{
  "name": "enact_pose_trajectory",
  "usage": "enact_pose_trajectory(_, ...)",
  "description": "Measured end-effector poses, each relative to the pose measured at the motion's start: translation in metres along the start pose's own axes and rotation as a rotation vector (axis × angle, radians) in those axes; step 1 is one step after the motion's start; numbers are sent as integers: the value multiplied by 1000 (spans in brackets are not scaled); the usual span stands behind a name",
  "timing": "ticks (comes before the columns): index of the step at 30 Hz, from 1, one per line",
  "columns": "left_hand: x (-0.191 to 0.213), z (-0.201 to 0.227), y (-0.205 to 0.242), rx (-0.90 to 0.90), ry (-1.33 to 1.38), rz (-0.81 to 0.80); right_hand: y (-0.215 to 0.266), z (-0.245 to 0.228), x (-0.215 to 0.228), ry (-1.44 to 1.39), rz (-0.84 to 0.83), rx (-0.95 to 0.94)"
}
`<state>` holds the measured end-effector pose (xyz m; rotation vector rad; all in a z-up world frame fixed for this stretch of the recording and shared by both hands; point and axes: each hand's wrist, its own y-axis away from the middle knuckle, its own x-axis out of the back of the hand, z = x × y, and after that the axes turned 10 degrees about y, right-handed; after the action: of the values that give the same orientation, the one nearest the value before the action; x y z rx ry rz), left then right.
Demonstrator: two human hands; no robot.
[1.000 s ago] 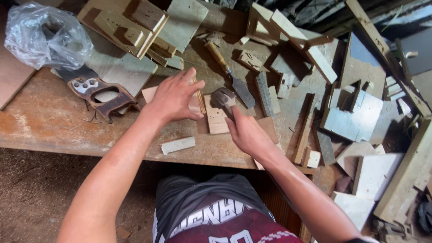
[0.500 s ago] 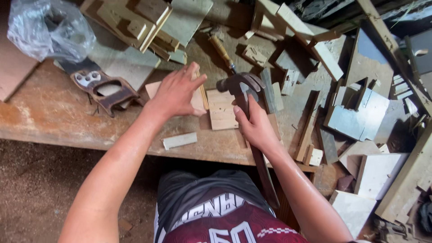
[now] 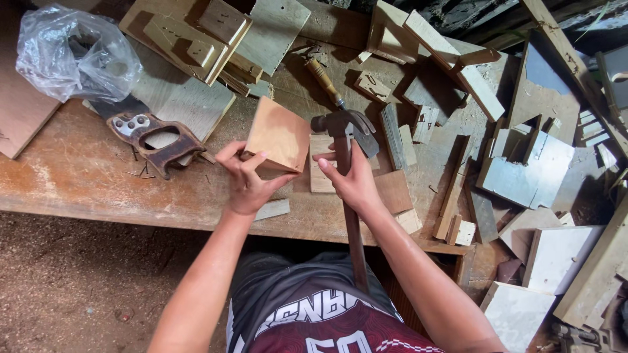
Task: The person assembles small wooden frames by hand, aligning thin wooden strips with square wooden pieces and securing them with nails using a hammer. The person repeatedly positions the strips, hammers nails into the wood, and adjusts the pieces on a cluttered workbench.
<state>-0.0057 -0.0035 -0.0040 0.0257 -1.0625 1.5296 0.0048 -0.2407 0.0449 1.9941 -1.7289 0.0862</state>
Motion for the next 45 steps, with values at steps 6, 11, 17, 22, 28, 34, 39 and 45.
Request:
enact_pose_trajectory(6, -4, 4, 32, 183, 280, 212, -8, -9, -23, -13, 84, 150)
enact_pose_trajectory(11, 6, 1, 54, 501, 720, 287, 0, -25, -33, 65, 49, 109)
enact_pose_trajectory(17, 28, 10, 41, 670, 800, 212, -2, -34, -50, -9, -2, 103)
enact_pose_trajectory(22, 49, 16, 19, 627, 760, 114, -4, -30, -54, -21, 6, 142)
enact_pose_trajectory(28, 50, 17, 11, 636, 698, 127, 9, -54, -31, 256, 34, 5)
enact_pose_trajectory(34, 43, 12, 19, 662, 640, 143, 46, -82, 23, 312, -296, 60)
enact_pose_trajectory(39, 31, 11, 24, 630, 730, 168, 49, -101, 22, 322, -346, 5)
enact_pose_trajectory(45, 26, 6, 25, 473, 436, 169, 43, -114, 28, 490, -290, 233)
